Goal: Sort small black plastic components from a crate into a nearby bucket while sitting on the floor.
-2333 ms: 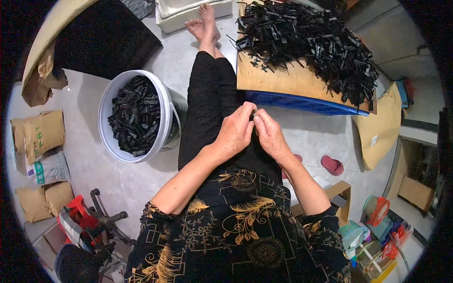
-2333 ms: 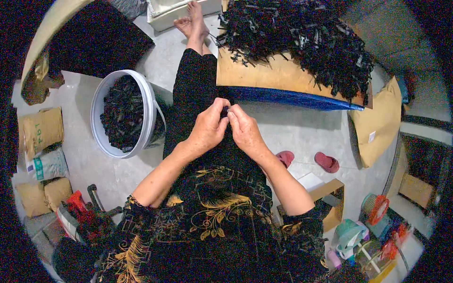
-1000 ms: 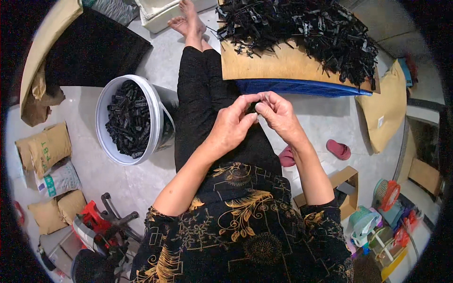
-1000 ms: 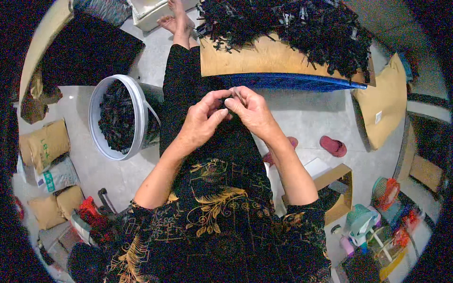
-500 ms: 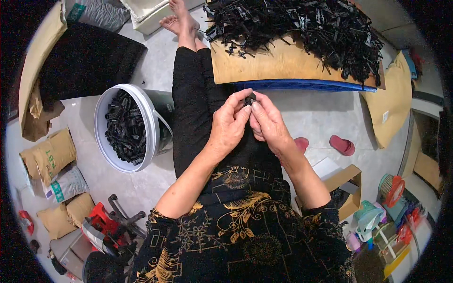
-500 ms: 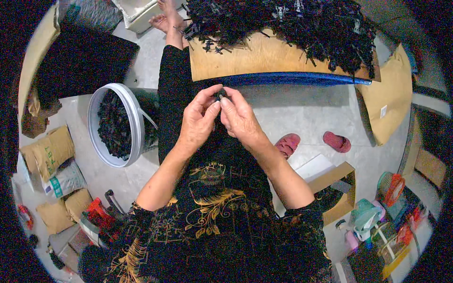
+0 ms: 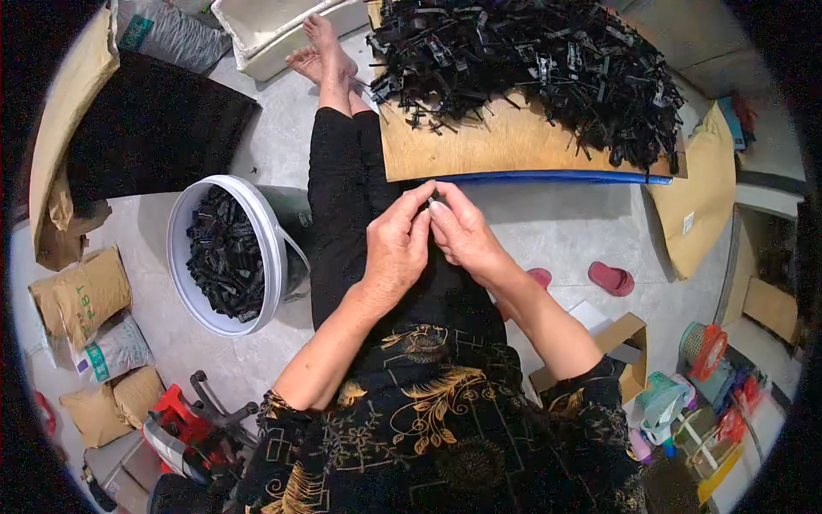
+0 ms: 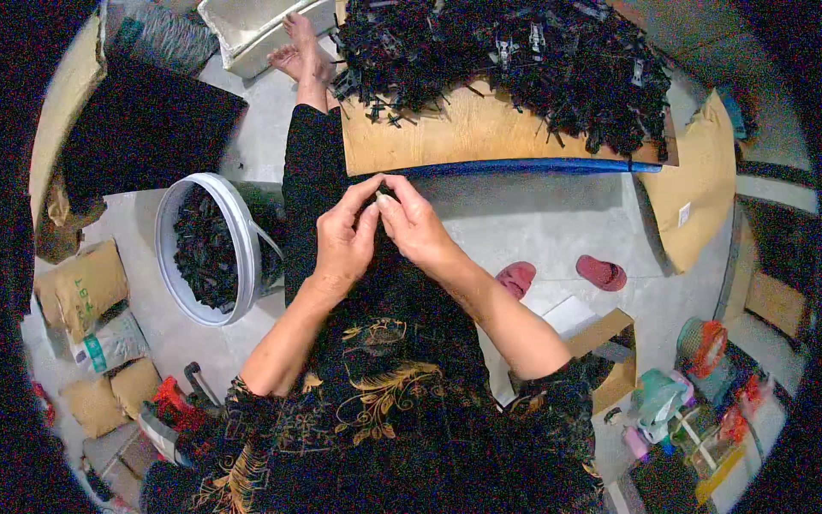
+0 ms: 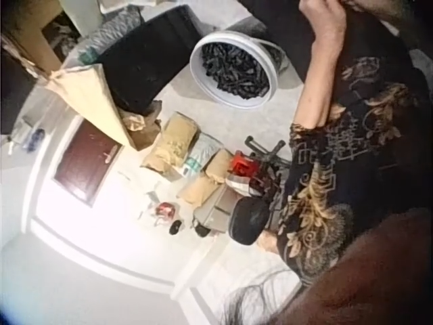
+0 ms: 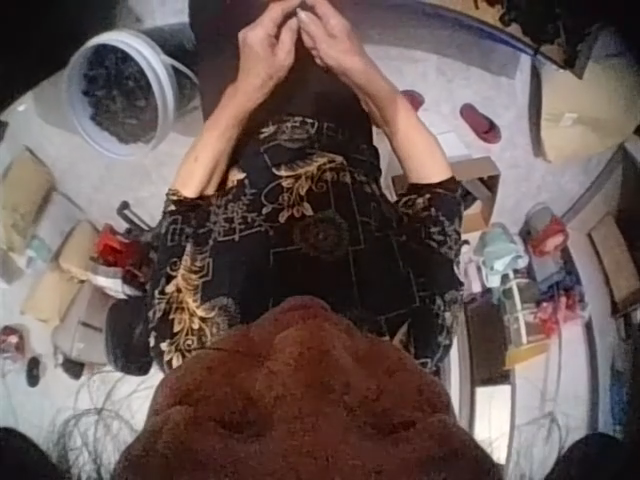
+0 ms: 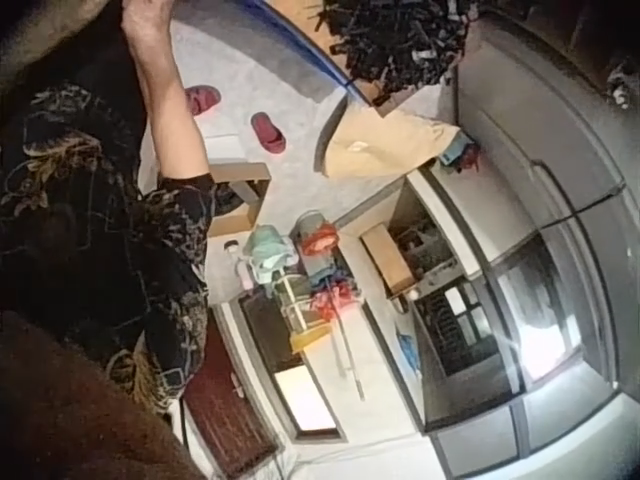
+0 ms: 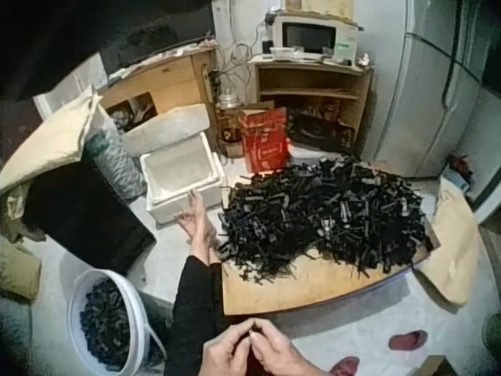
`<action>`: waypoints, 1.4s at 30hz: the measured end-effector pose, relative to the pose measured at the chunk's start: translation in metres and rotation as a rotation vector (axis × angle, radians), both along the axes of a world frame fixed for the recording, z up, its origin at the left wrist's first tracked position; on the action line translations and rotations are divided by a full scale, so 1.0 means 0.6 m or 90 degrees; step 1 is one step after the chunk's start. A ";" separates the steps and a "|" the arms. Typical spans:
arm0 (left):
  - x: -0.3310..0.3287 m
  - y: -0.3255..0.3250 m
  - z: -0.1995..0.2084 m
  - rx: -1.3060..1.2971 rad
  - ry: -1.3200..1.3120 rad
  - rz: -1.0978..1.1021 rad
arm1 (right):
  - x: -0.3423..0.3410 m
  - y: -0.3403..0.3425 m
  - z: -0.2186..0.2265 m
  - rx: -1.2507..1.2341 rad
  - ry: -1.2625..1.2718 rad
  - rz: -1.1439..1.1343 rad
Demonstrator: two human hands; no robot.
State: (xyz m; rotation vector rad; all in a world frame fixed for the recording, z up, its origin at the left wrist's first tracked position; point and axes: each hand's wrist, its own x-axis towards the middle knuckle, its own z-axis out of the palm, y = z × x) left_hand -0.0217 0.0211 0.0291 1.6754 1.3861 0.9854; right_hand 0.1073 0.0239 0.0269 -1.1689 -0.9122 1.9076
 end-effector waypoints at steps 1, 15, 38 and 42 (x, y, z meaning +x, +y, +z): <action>-0.003 0.002 0.003 0.000 -0.008 0.012 | -0.004 0.004 0.001 0.013 -0.003 0.001; -0.338 -0.039 0.083 0.113 0.318 0.309 | 0.111 0.183 -0.017 0.572 -0.908 -0.070; -0.335 -0.094 0.048 0.266 0.354 0.355 | 0.141 0.181 -0.030 0.420 -0.704 -0.125; -0.262 -0.077 0.059 0.207 0.210 0.236 | 0.155 0.161 0.006 0.509 -0.989 0.013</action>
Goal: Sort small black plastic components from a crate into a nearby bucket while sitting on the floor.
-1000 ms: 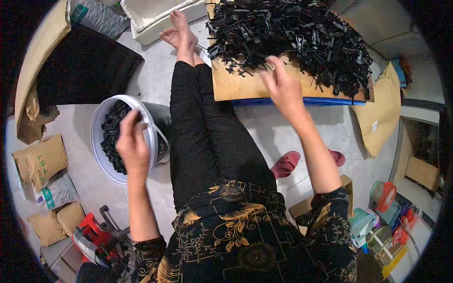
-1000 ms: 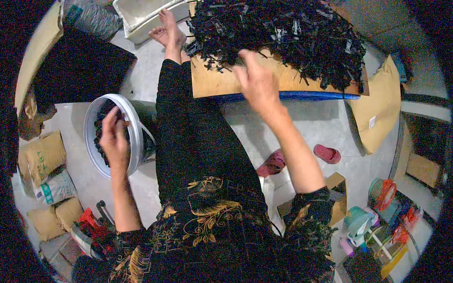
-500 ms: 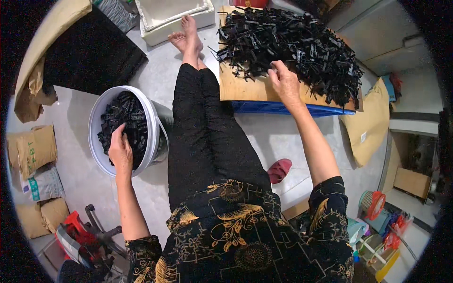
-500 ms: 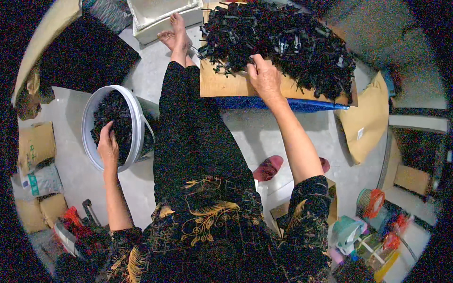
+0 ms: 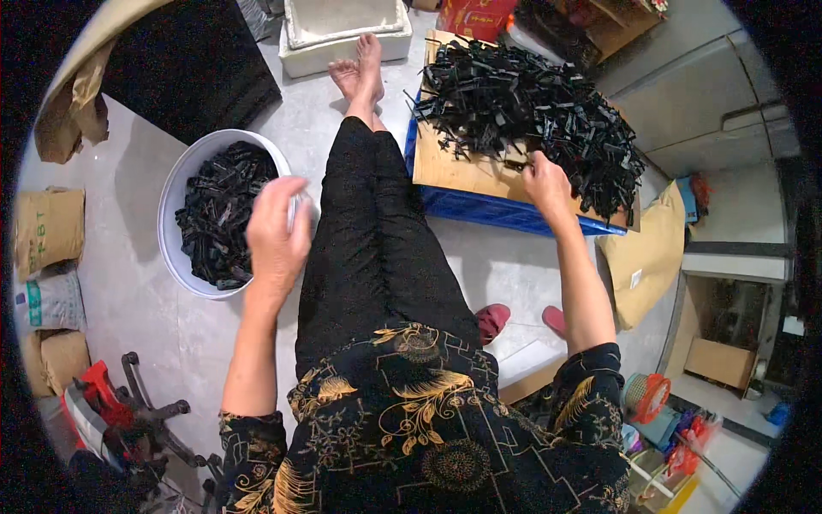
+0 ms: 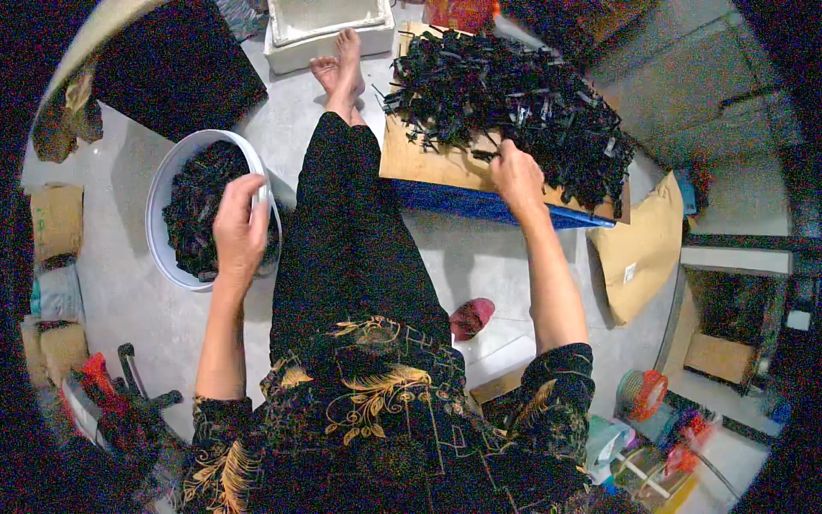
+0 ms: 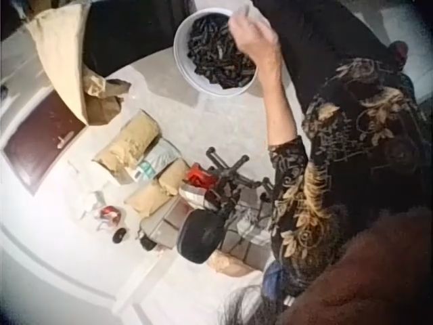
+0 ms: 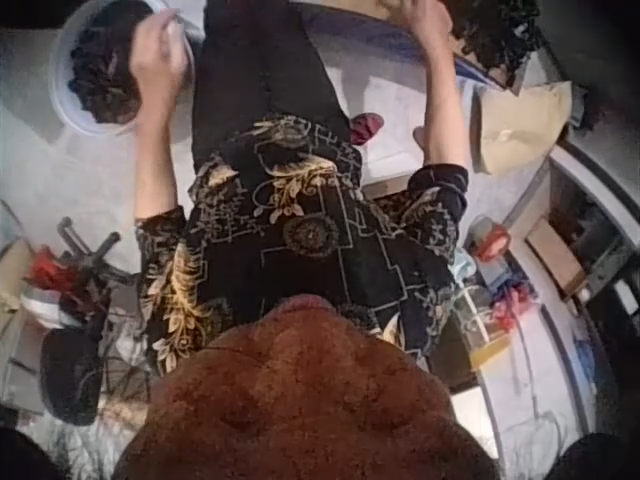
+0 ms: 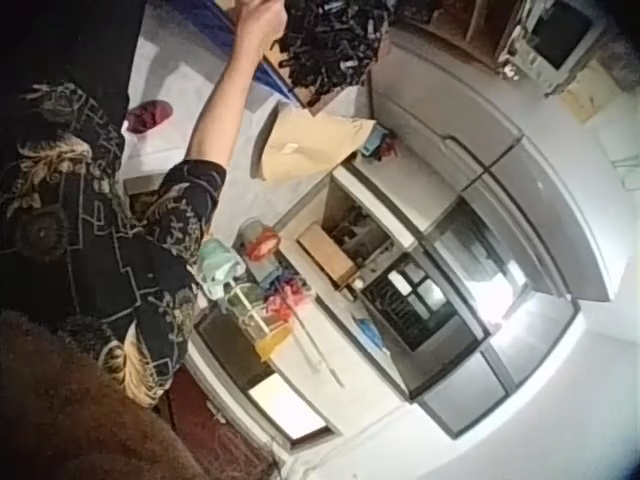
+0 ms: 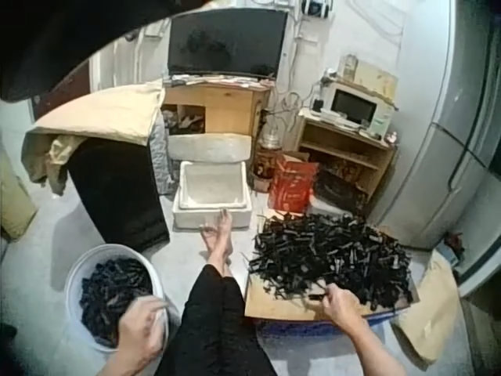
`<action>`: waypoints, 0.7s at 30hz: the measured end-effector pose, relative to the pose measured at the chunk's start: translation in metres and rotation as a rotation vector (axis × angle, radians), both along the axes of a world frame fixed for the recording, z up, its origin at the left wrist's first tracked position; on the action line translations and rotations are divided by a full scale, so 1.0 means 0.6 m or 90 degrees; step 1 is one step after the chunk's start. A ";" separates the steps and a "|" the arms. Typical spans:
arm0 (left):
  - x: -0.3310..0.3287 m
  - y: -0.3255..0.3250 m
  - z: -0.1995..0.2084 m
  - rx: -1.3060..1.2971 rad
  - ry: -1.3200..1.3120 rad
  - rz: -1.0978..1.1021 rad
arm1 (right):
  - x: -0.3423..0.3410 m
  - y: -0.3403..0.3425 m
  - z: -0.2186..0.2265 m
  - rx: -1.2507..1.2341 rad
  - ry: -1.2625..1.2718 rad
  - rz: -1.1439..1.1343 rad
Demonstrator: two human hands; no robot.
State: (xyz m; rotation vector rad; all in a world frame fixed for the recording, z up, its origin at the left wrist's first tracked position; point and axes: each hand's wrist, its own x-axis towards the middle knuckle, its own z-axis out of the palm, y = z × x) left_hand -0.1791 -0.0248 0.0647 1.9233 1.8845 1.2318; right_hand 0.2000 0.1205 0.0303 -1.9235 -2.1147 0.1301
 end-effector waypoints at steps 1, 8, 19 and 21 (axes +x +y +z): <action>0.019 0.003 0.005 -0.024 -0.043 -0.043 | 0.004 -0.005 0.009 -0.028 -0.077 -0.015; 0.098 -0.004 -0.021 -0.108 -0.126 -0.248 | 0.076 -0.002 0.008 0.008 -0.003 -0.087; 0.150 0.011 0.001 -0.534 -0.738 -0.424 | -0.123 -0.155 0.130 -0.159 0.236 0.389; 0.148 0.005 -0.010 -0.545 -0.826 -0.483 | -0.144 -0.165 0.145 -0.145 0.181 0.456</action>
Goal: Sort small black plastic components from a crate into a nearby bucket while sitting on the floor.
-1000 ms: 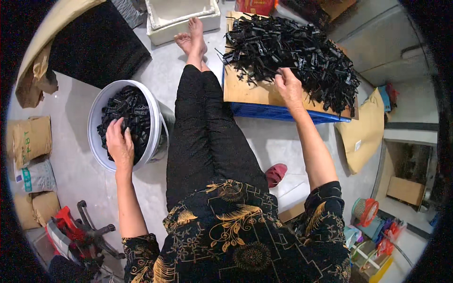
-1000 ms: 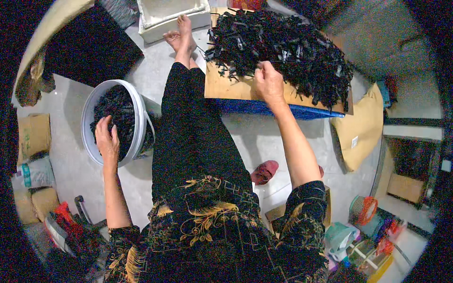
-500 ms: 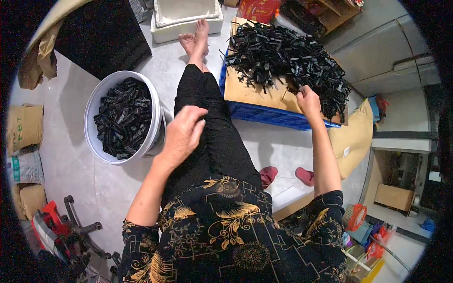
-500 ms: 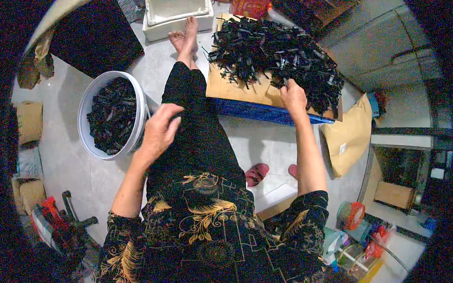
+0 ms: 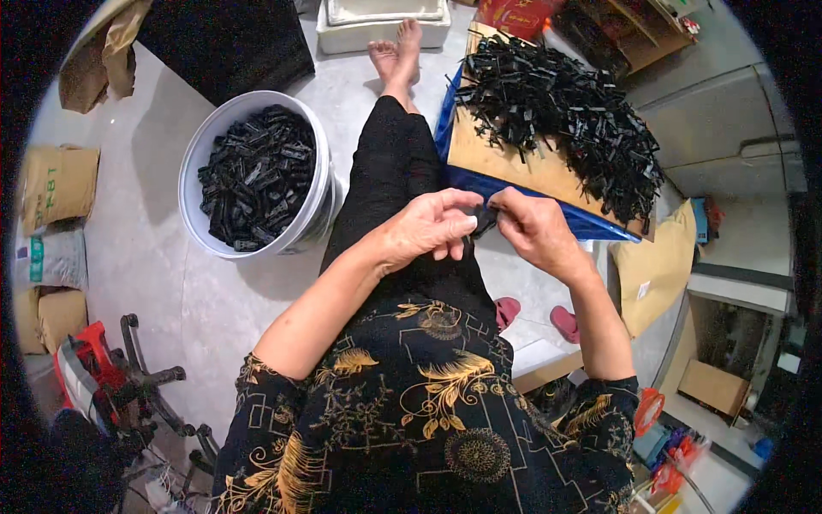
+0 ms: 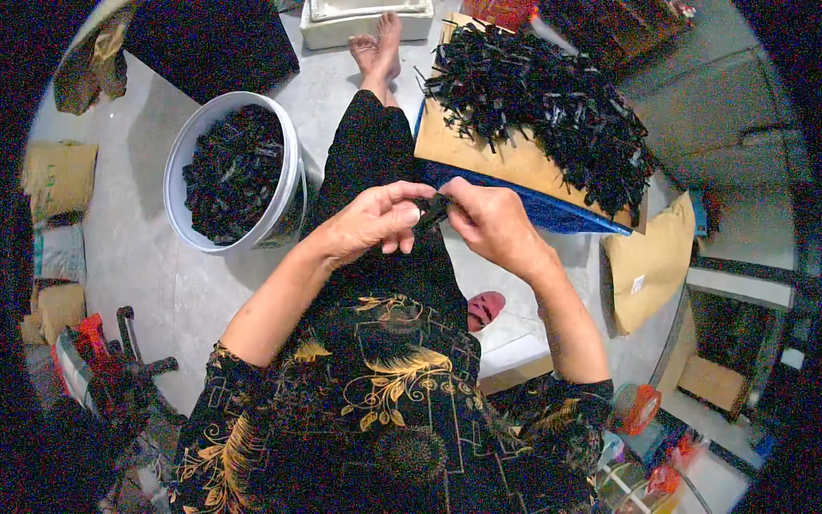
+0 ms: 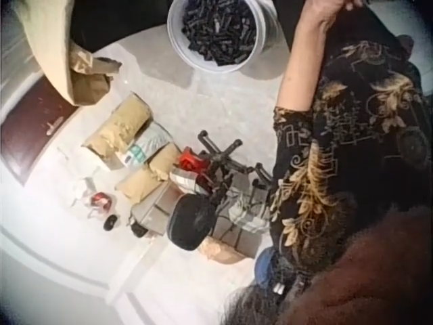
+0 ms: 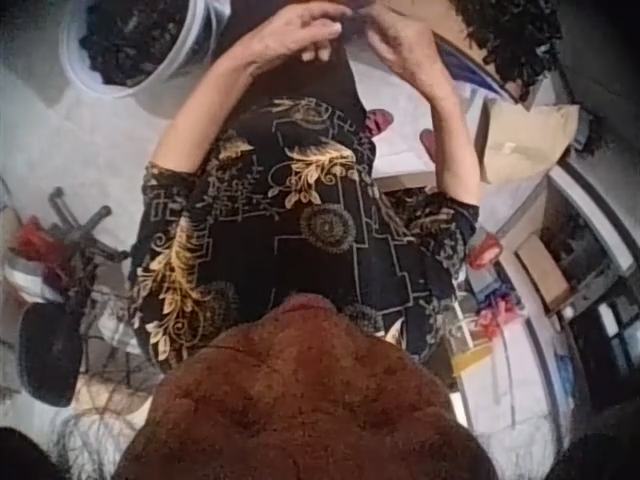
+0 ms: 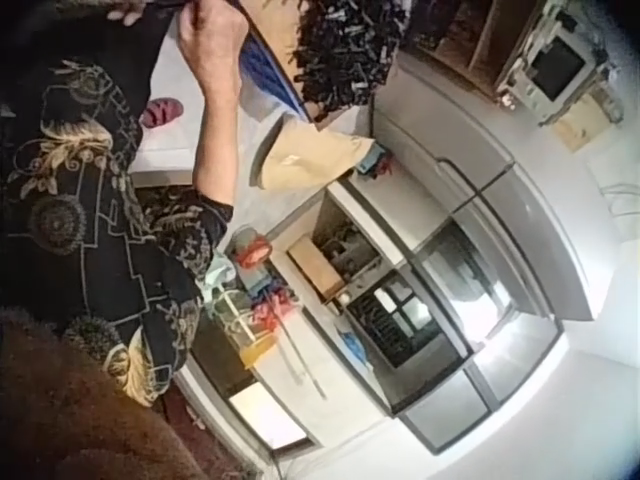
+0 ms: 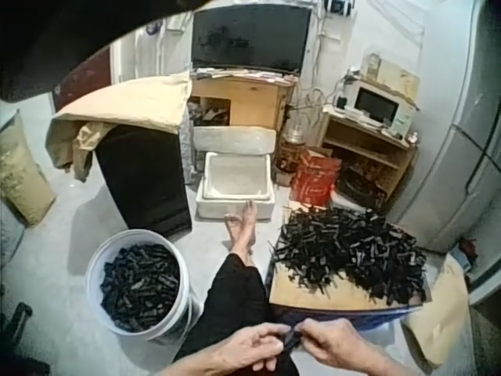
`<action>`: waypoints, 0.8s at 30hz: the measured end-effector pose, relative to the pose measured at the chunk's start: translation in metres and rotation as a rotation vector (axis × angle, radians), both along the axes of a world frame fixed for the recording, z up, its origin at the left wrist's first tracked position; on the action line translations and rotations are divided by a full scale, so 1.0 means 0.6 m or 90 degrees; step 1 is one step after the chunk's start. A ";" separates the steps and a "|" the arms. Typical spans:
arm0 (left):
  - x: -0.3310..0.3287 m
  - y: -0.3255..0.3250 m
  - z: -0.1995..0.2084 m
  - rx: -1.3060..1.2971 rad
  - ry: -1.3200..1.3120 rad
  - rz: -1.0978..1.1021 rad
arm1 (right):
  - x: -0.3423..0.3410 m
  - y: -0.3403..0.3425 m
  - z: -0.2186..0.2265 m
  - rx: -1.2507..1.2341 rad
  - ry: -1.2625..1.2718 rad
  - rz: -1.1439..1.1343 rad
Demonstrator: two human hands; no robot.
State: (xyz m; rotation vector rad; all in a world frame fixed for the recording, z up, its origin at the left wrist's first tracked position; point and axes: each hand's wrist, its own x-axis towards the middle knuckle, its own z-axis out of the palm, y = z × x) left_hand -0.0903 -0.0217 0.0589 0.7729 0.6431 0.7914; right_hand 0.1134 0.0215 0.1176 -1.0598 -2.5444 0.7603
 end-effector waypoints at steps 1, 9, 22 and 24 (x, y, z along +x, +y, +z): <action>-0.003 -0.004 -0.002 0.000 0.000 0.000 | -0.004 -0.003 0.003 0.000 0.000 0.000; 0.001 -0.044 0.007 -0.006 -0.086 -0.045 | -0.025 -0.026 0.019 0.063 -0.068 0.110; 0.038 -0.040 -0.002 -0.032 0.032 0.078 | -0.004 -0.065 -0.053 -0.279 0.235 -0.208; 0.050 -0.031 -0.003 -0.004 0.088 0.078 | 0.001 -0.071 -0.063 -0.431 0.302 -0.253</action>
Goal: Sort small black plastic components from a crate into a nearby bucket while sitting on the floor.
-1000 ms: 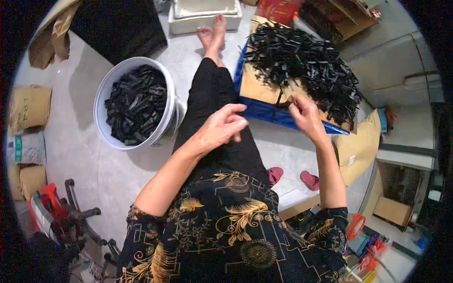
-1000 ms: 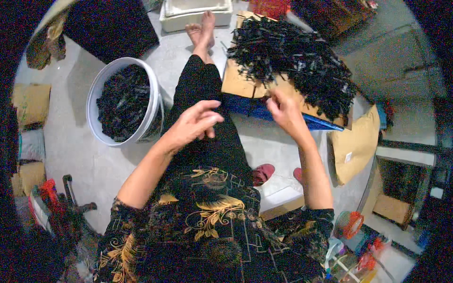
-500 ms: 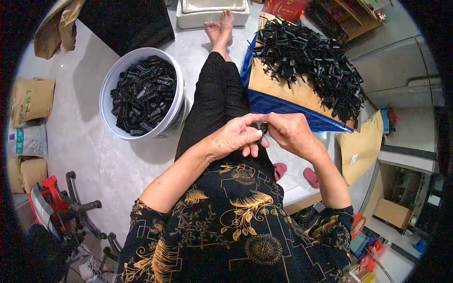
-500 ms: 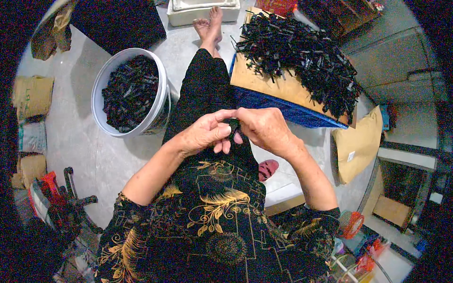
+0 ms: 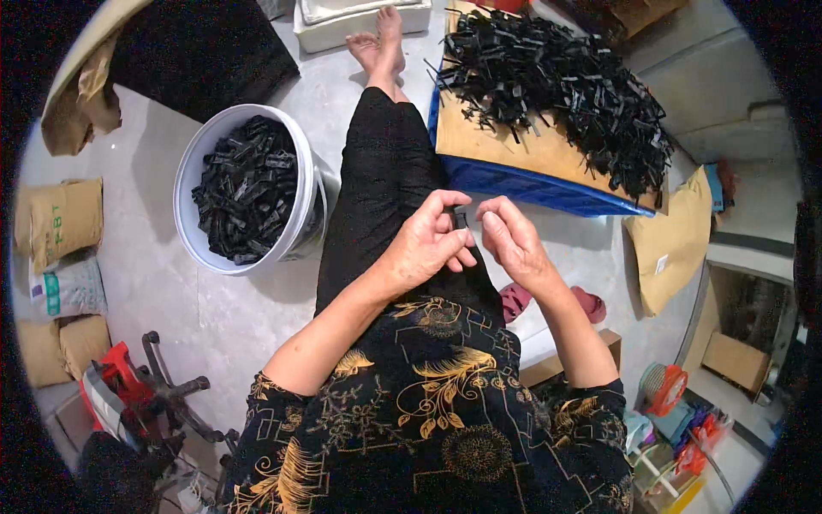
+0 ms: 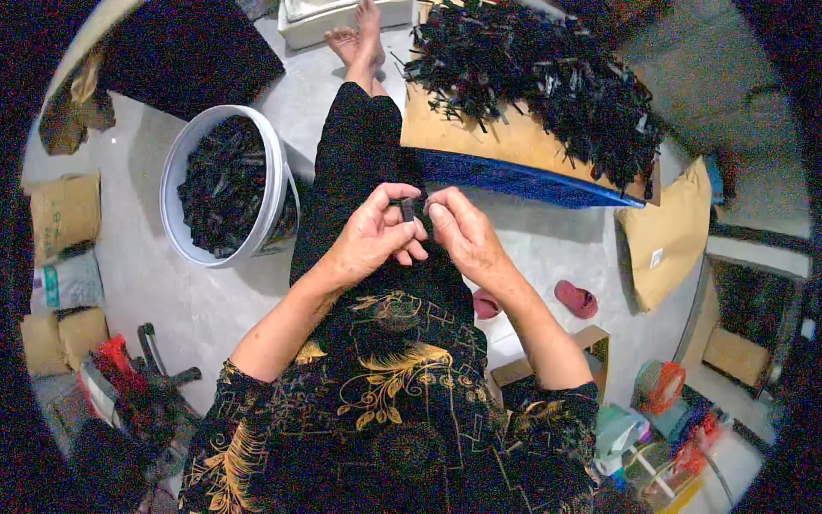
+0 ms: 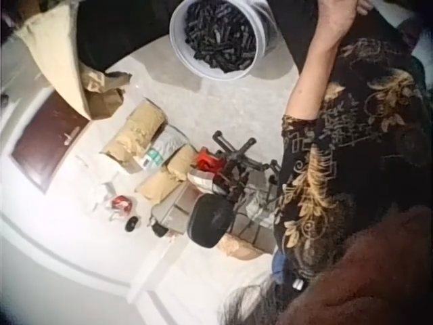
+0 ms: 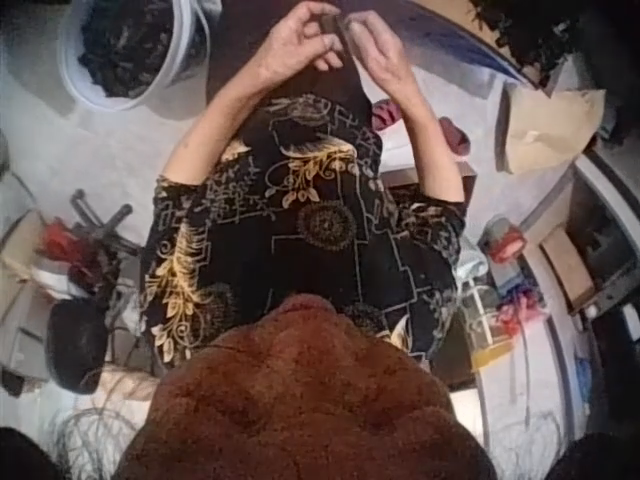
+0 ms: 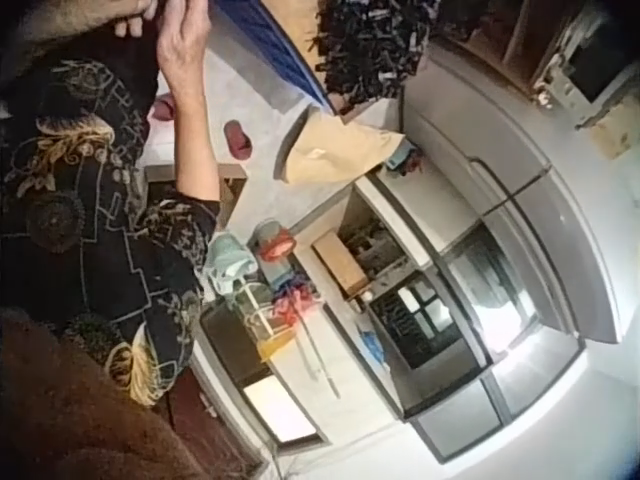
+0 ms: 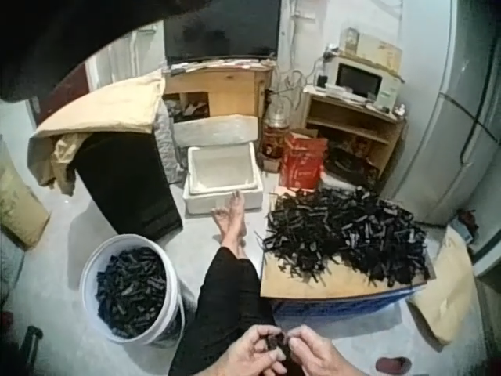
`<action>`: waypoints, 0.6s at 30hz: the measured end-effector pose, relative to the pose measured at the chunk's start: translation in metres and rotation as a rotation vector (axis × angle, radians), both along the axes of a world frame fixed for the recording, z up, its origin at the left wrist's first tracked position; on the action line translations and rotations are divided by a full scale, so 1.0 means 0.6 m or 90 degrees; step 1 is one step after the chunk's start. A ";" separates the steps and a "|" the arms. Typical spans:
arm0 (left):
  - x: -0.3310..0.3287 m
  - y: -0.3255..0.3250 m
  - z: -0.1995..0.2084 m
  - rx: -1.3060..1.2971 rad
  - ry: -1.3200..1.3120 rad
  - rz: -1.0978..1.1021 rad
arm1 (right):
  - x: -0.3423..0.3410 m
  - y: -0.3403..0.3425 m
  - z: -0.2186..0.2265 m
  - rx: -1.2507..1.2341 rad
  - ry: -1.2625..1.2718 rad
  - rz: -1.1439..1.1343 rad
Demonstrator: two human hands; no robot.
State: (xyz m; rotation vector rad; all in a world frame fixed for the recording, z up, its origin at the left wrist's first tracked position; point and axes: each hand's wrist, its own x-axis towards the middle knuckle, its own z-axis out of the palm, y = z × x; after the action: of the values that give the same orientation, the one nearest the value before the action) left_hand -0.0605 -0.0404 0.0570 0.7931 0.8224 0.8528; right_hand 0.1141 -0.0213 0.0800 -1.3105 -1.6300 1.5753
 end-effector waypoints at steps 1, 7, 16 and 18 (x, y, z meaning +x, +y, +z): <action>0.005 0.004 0.000 0.030 0.054 0.008 | 0.000 -0.002 -0.006 -0.005 0.005 -0.007; 0.028 0.031 -0.006 0.112 0.205 0.002 | 0.007 0.002 -0.039 0.005 0.029 -0.007; 0.051 0.061 -0.010 0.095 0.307 -0.071 | 0.026 0.012 -0.050 -0.060 0.096 -0.045; 0.057 0.064 -0.017 0.094 0.291 -0.075 | 0.033 0.010 -0.052 -0.059 0.100 -0.052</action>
State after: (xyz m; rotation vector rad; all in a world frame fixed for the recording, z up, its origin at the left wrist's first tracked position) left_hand -0.0264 -0.0022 0.0465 1.1798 1.1098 0.6385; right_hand 0.1339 -0.0152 0.0489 -1.2496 -1.4072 1.6767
